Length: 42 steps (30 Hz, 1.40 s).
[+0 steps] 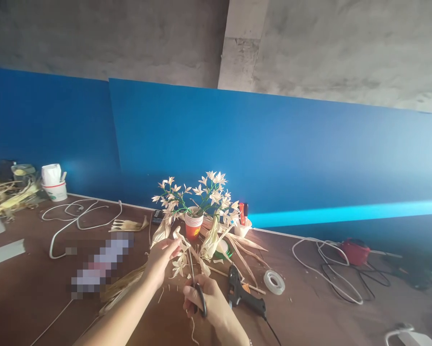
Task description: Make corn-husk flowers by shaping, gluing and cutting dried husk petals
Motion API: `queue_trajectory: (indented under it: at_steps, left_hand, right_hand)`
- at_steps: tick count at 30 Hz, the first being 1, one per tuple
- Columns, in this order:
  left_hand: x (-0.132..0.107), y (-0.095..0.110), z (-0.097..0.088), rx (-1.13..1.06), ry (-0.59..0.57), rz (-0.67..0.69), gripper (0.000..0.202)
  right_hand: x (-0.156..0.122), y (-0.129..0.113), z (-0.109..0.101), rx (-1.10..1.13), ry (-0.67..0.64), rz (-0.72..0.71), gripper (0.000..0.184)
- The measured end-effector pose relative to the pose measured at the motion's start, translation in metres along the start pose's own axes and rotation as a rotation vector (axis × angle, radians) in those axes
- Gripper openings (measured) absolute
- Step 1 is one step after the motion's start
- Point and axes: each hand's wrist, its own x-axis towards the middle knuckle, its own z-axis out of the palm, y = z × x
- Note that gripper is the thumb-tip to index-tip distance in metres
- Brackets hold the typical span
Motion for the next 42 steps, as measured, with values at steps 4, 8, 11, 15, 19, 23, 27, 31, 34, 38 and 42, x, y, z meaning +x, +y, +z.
queue_trajectory:
  at_steps: [4, 8, 11, 15, 19, 23, 27, 31, 34, 38, 42]
  left_hand:
    - [-0.006, 0.0, 0.003, 0.034, -0.093, 0.002, 0.033]
    - [-0.01, 0.0, 0.005, 0.066, -0.166, -0.035, 0.03]
    - [-0.01, -0.001, 0.005, 0.059, -0.183, -0.038, 0.03]
    - [-0.01, -0.003, 0.007, 0.05, -0.159, -0.061, 0.03]
    - [-0.013, -0.006, 0.009, 0.058, -0.17, -0.073, 0.03]
    - [-0.014, -0.007, 0.01, 0.053, -0.179, -0.06, 0.029]
    - [-0.013, -0.006, 0.01, 0.035, -0.167, -0.086, 0.029]
    - [-0.013, -0.006, 0.01, 0.004, -0.154, -0.11, 0.03]
    - [-0.013, -0.006, 0.009, -0.021, -0.163, -0.122, 0.032]
    - [-0.012, -0.006, 0.008, -0.04, -0.183, -0.119, 0.034]
    - [-0.011, -0.006, 0.006, -0.038, -0.2, -0.13, 0.033]
  right_hand:
    - [0.005, 0.01, -0.002, 0.046, -0.029, -0.024, 0.057]
    - [0.008, 0.01, -0.005, -0.019, -0.011, -0.067, 0.06]
    - [0.007, 0.008, -0.005, -0.045, 0.003, -0.112, 0.062]
    - [0.003, 0.003, -0.002, -0.039, 0.052, -0.081, 0.059]
    - [0.0, 0.0, 0.001, -0.059, 0.078, -0.081, 0.055]
    - [0.0, 0.001, 0.001, -0.061, 0.103, -0.056, 0.055]
    - [0.002, 0.002, 0.001, -0.057, 0.112, -0.055, 0.056]
    - [0.002, 0.0, 0.003, -0.053, 0.159, -0.082, 0.057]
    - [0.002, 0.0, 0.005, -0.027, 0.188, -0.068, 0.056]
    - [0.004, 0.003, 0.004, -0.015, 0.173, -0.084, 0.052]
    - [0.006, 0.005, 0.002, -0.03, 0.176, -0.117, 0.049]
